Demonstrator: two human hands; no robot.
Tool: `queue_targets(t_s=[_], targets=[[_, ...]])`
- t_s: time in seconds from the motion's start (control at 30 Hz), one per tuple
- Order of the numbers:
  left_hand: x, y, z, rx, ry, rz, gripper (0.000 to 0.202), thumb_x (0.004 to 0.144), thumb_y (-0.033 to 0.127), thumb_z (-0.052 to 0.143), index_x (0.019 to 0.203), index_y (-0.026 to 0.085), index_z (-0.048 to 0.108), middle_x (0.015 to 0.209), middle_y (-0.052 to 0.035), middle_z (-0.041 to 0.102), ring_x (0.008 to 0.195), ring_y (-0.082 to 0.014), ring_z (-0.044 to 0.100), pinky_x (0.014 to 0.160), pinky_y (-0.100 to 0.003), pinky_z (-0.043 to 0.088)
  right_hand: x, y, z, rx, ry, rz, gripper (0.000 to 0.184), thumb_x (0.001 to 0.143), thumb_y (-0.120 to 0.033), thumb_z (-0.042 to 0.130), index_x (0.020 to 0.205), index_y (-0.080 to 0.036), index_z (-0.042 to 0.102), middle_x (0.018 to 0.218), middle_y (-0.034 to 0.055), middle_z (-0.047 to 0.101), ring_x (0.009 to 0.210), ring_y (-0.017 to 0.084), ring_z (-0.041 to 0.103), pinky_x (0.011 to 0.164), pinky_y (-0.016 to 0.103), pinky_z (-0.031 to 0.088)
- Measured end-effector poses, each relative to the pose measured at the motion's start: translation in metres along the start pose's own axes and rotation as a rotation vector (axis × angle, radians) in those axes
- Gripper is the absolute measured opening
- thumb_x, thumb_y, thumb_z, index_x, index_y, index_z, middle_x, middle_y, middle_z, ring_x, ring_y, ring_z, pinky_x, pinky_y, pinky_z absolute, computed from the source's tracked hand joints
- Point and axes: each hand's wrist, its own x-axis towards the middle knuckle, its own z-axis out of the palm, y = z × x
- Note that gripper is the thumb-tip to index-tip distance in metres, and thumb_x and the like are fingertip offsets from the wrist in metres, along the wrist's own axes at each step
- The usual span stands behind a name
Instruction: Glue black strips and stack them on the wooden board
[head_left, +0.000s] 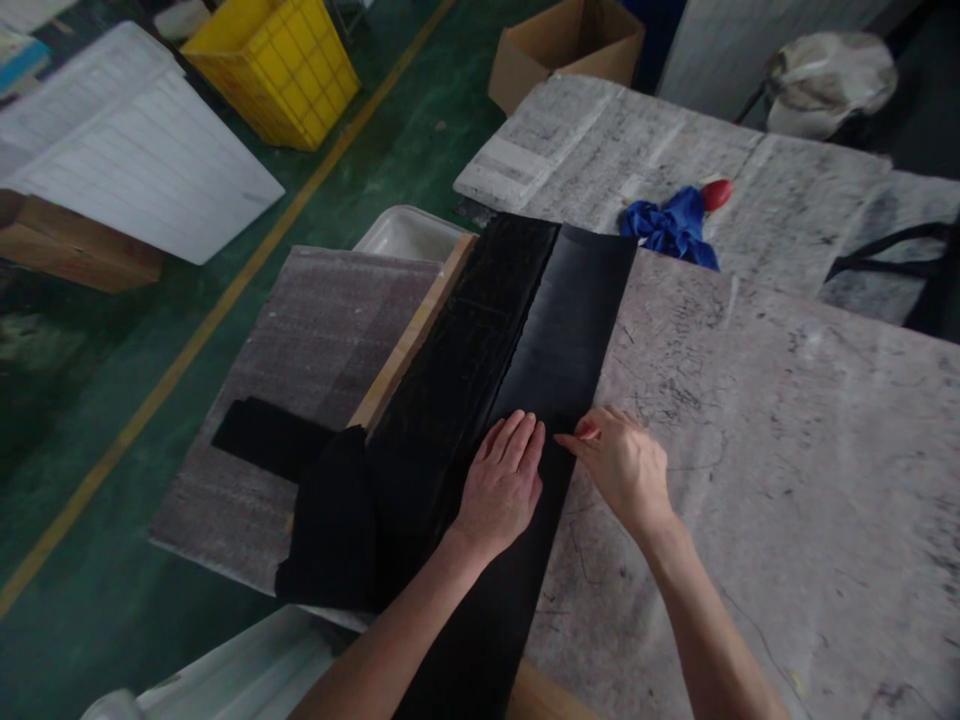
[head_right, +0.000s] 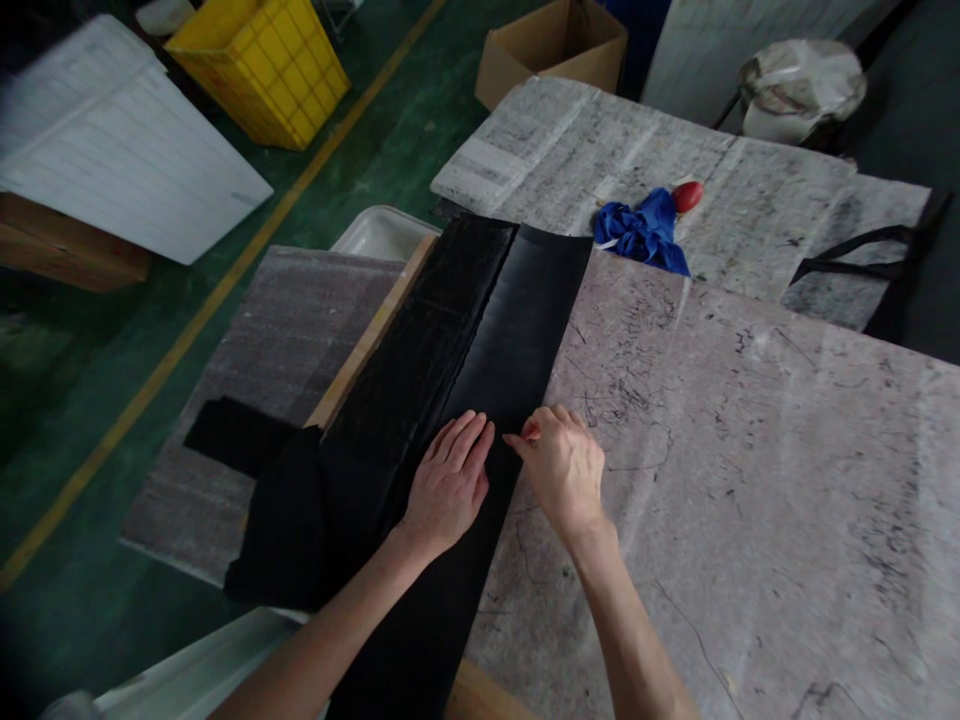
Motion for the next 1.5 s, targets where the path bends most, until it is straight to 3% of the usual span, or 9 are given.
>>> queue_targets(t_s=[0.17, 0.27, 0.47, 0.57, 0.67, 1.0, 1.13, 1.3, 1.5], targets=[[0.0, 0.0, -0.001, -0.012, 0.003, 0.003, 0.058, 0.091, 0.014, 0.048, 0.148, 0.009, 0.038, 0.153, -0.0129, 0.045, 0.148, -0.0252, 0.032, 0.122, -0.045, 0.034, -0.004, -0.003, 0.002, 0.127, 0.008, 0.168, 0.022, 0.087, -0.046, 0.065, 0.084, -0.024, 0.061, 0.074, -0.0009, 0.068, 0.065, 0.017, 0.063, 0.054, 0.026, 0.033], [0.0, 0.0, 0.0, -0.014, 0.023, 0.0, 0.056, 0.092, 0.013, 0.047, 0.147, 0.01, 0.04, 0.152, -0.0126, 0.047, 0.148, -0.0245, 0.033, 0.122, -0.045, 0.034, -0.006, -0.002, 0.006, 0.155, 0.026, 0.18, 0.022, 0.088, -0.046, 0.062, 0.092, -0.025, 0.062, 0.073, -0.0019, 0.068, 0.064, 0.016, 0.063, 0.054, 0.024, 0.033], [0.001, 0.0, 0.0, -0.014, 0.024, -0.002, 0.054, 0.093, 0.014, 0.046, 0.146, 0.01, 0.041, 0.151, -0.0124, 0.048, 0.147, -0.0241, 0.034, 0.122, -0.044, 0.034, -0.007, -0.005, 0.007, 0.066, -0.002, 0.138, 0.025, 0.09, -0.044, 0.061, 0.075, -0.023, 0.061, 0.075, -0.0011, 0.068, 0.065, 0.015, 0.062, 0.054, 0.025, 0.03], [0.001, 0.0, 0.001, -0.016, 0.024, -0.004, 0.054, 0.093, 0.014, 0.046, 0.146, 0.01, 0.041, 0.151, -0.0118, 0.048, 0.147, -0.0238, 0.034, 0.122, -0.044, 0.034, -0.01, -0.006, 0.008, 0.094, 0.033, 0.155, 0.018, 0.091, -0.041, 0.06, 0.089, -0.024, 0.063, 0.076, -0.0016, 0.068, 0.064, 0.015, 0.062, 0.053, 0.024, 0.031], [0.001, 0.0, 0.0, -0.017, 0.027, -0.003, 0.054, 0.093, 0.014, 0.046, 0.146, 0.009, 0.041, 0.151, -0.0117, 0.048, 0.147, -0.0236, 0.034, 0.123, -0.043, 0.033, -0.012, -0.005, 0.009, 0.144, 0.066, 0.164, 0.023, 0.09, -0.04, 0.06, 0.108, -0.026, 0.062, 0.078, -0.0021, 0.069, 0.065, 0.014, 0.064, 0.053, 0.023, 0.034], [0.001, 0.0, 0.0, -0.036, 0.03, -0.004, 0.055, 0.092, 0.013, 0.047, 0.147, 0.01, 0.04, 0.152, -0.0124, 0.047, 0.147, -0.0243, 0.034, 0.122, -0.045, 0.035, 0.003, -0.002, 0.004, 0.084, -0.014, 0.25, 0.027, 0.086, -0.051, 0.062, 0.078, -0.025, 0.065, 0.068, -0.001, 0.068, 0.06, 0.016, 0.062, 0.053, 0.025, 0.031], [0.001, 0.0, -0.001, -0.031, 0.026, 0.0, 0.056, 0.091, 0.013, 0.046, 0.147, 0.01, 0.039, 0.154, -0.0124, 0.045, 0.148, -0.0243, 0.033, 0.121, -0.046, 0.036, -0.001, -0.005, 0.006, 0.064, 0.031, 0.224, 0.028, 0.089, -0.049, 0.059, 0.08, -0.024, 0.066, 0.07, 0.0001, 0.068, 0.061, 0.015, 0.061, 0.052, 0.025, 0.028], [0.002, 0.0, -0.002, -0.015, 0.005, 0.006, 0.058, 0.091, 0.013, 0.046, 0.148, 0.009, 0.038, 0.157, -0.0115, 0.041, 0.15, -0.0241, 0.029, 0.122, -0.044, 0.033, -0.005, -0.009, 0.01, 0.12, 0.064, 0.279, 0.023, 0.089, -0.048, 0.062, 0.101, -0.028, 0.066, 0.069, -0.0046, 0.067, 0.058, 0.013, 0.058, 0.053, 0.022, 0.028], [0.002, 0.001, -0.002, -0.02, -0.001, 0.007, 0.059, 0.091, 0.014, 0.047, 0.149, 0.009, 0.037, 0.157, -0.0123, 0.041, 0.149, -0.0245, 0.03, 0.122, -0.046, 0.034, -0.005, -0.009, 0.012, 0.113, 0.12, 0.305, 0.02, 0.095, -0.04, 0.054, 0.099, -0.029, 0.07, 0.074, -0.0022, 0.07, 0.055, 0.011, 0.054, 0.053, 0.024, 0.026]])
